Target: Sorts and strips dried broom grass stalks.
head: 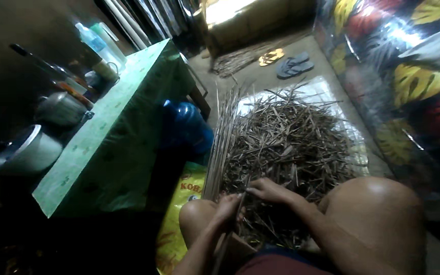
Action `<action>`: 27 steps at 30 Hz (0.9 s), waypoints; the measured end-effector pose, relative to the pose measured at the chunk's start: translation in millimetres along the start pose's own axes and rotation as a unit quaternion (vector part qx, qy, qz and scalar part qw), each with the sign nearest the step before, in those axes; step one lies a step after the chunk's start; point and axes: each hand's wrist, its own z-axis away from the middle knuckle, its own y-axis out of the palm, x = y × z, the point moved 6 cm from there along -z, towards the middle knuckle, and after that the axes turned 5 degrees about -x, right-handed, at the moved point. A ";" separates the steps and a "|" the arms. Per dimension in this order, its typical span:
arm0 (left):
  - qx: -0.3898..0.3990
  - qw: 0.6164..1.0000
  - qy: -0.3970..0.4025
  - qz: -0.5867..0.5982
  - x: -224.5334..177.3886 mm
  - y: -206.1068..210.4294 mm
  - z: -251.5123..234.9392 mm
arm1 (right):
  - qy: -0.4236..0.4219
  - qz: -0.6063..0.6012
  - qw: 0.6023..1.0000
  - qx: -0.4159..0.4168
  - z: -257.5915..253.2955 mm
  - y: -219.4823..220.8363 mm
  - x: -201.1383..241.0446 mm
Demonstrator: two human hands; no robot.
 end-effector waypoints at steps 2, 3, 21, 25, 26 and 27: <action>-0.017 1.000 0.014 -0.014 1.2 -1.8 0.6 | 0.002 0.028 1.000 0.006 -1.8 4.3 0.9; -0.020 0.999 0.020 -0.018 3.0 -3.1 0.4 | 0.001 0.037 0.999 0.005 -2.1 4.5 1.2; 0.002 0.999 0.019 -0.042 13.4 -1.5 18.0 | 0.221 -0.032 0.917 -0.330 18.2 -92.5 -68.0; 0.005 0.999 0.014 -0.033 5.7 1.5 12.8 | 0.179 -0.222 0.940 -0.188 8.5 -56.2 -52.8; 0.008 0.999 0.014 -0.028 3.9 3.0 12.4 | 0.164 -0.259 0.940 -0.147 6.9 -43.1 -43.1; 0.014 1.000 0.013 -0.025 2.4 4.3 12.7 | 0.147 -0.278 0.942 -0.118 5.4 -32.9 -34.7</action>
